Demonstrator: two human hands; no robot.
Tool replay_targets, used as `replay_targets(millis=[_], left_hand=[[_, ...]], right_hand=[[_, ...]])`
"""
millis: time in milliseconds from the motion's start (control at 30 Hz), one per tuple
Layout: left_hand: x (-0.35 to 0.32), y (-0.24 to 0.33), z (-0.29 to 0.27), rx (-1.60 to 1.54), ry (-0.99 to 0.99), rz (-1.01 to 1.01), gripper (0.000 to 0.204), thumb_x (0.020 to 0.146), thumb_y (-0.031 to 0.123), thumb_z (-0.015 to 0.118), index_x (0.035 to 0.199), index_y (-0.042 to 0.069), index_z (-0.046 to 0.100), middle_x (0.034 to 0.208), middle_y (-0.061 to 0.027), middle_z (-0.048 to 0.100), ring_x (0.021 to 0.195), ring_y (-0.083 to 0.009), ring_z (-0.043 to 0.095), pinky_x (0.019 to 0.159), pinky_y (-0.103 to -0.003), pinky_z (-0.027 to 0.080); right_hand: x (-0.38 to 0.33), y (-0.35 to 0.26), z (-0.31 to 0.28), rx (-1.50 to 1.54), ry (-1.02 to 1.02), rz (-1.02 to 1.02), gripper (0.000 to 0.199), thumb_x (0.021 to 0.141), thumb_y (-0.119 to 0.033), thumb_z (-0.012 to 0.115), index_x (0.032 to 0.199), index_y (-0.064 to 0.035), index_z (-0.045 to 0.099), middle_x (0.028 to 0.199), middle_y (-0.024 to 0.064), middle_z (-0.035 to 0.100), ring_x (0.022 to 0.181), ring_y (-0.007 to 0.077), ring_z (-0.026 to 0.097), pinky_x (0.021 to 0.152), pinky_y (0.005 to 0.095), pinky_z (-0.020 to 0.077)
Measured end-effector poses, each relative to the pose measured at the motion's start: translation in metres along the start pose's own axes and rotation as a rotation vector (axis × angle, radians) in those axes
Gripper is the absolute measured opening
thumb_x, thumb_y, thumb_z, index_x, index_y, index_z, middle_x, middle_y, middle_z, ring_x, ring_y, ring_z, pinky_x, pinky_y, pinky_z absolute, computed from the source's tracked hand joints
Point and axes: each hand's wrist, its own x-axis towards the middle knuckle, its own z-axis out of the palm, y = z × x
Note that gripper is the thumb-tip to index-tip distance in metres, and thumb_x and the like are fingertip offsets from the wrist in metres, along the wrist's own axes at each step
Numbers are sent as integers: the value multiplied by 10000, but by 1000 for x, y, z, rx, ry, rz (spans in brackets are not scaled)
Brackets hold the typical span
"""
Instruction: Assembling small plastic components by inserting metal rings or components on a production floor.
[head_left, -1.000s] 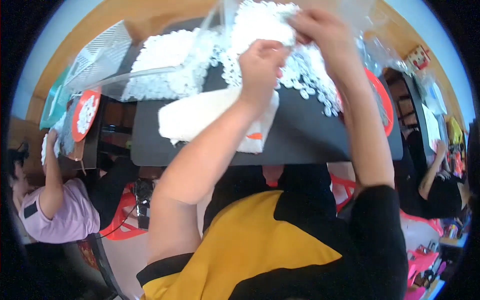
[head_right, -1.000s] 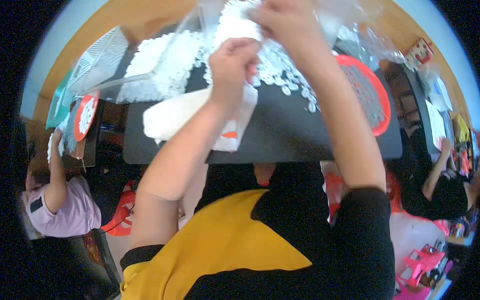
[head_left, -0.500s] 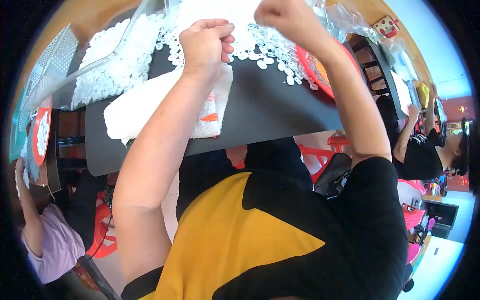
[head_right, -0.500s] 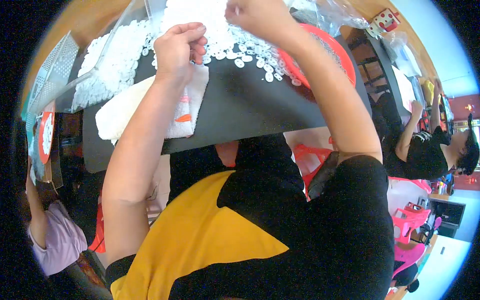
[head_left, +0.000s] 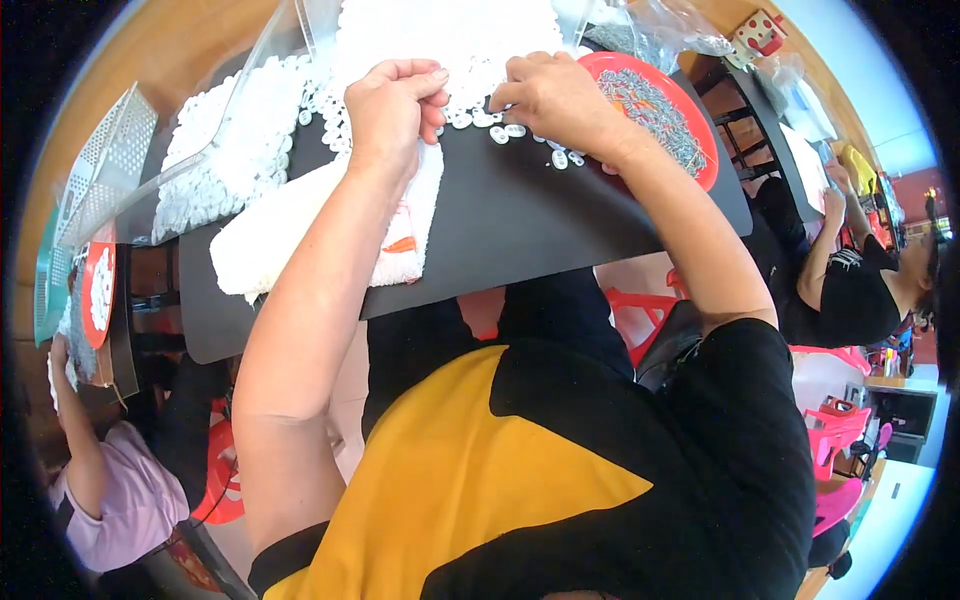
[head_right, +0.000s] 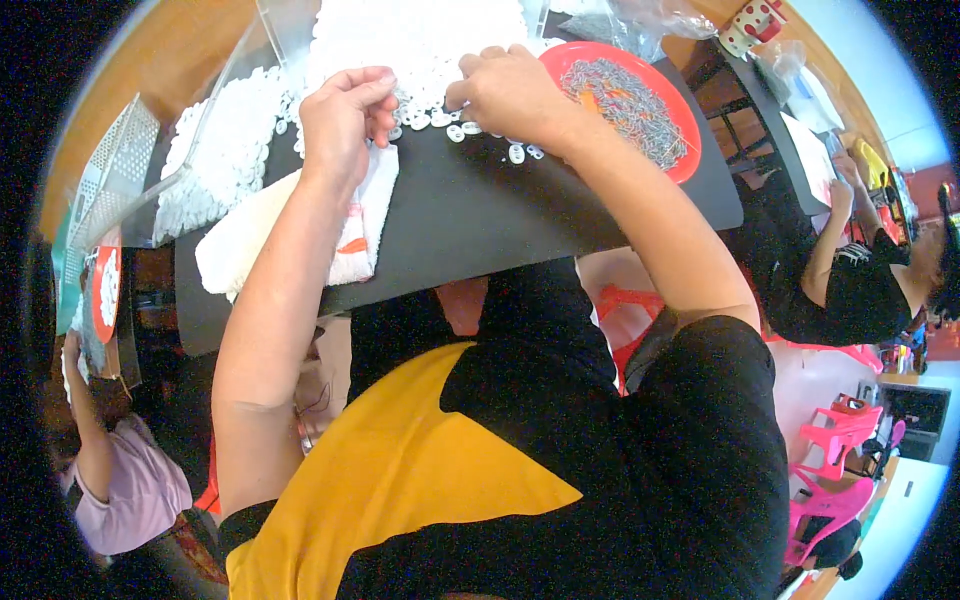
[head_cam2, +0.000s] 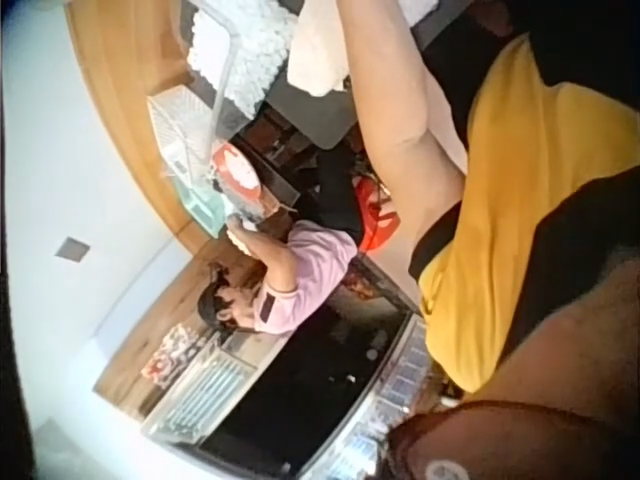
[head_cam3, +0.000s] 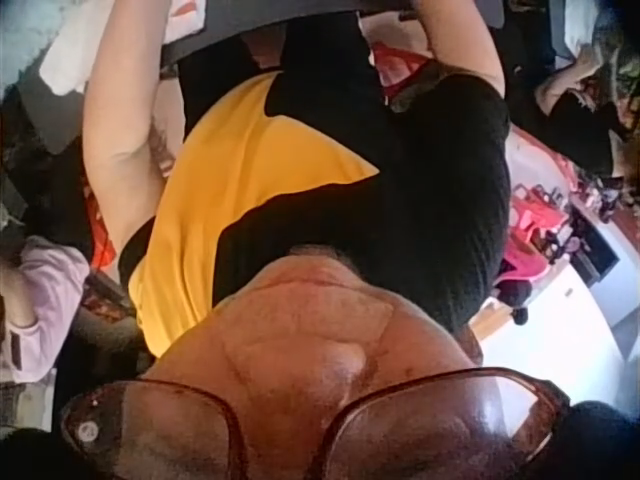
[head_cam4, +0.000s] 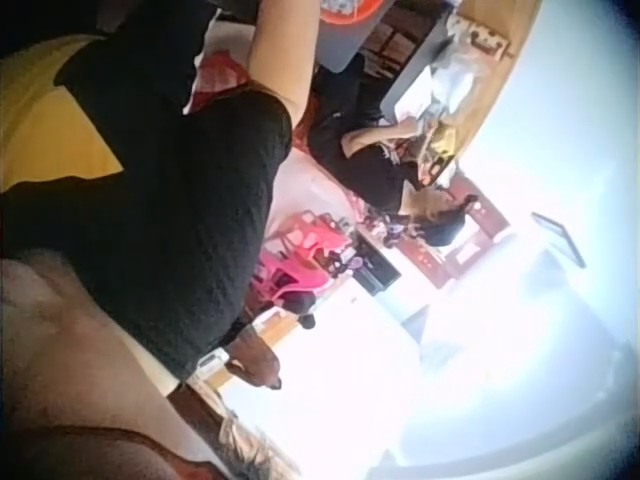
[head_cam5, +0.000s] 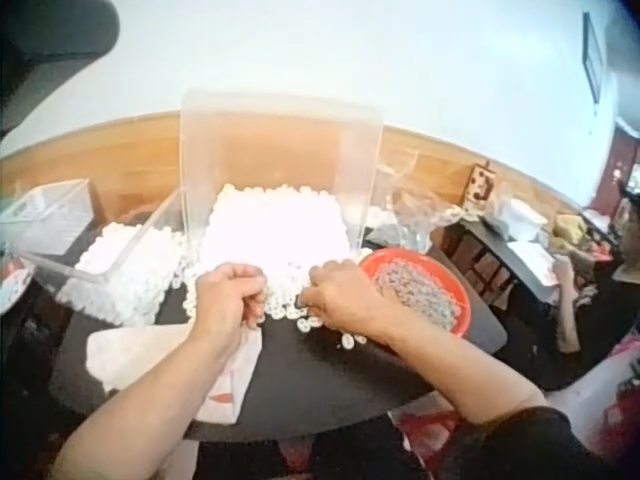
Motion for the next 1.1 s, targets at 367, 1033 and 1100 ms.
replay_targets(millis=[367, 1033, 1100], left_hand=[[-2, 2, 1, 62, -35, -22, 142, 838, 69, 654, 944, -22, 631, 685, -60, 615, 482, -95, 526, 394, -216, 389], [-12, 6, 4, -117, -598, -382, 164, 920, 124, 579, 890, -36, 584, 701, -64, 572, 522, -119, 509, 407, -222, 357], [-10, 3, 4, -118, -619, -383, 140, 913, 99, 585, 907, -41, 592, 702, -65, 577, 519, -112, 514, 402, -215, 369]], right_hand=[[12, 1, 5, -8, -101, 32, 65, 741, -123, 653, 790, -100, 617, 822, 44, 592, 875, 260, 586, 746, 401, 426], [-33, -48, -26, 298, 634, 73, 143, 707, -14, 709, 817, -85, 651, 758, 50, 581, 760, 226, 587, 665, 327, 417], [-44, -44, -27, 287, 619, 94, 159, 700, -17, 712, 828, -93, 657, 771, 53, 590, 767, 238, 588, 677, 344, 430]])
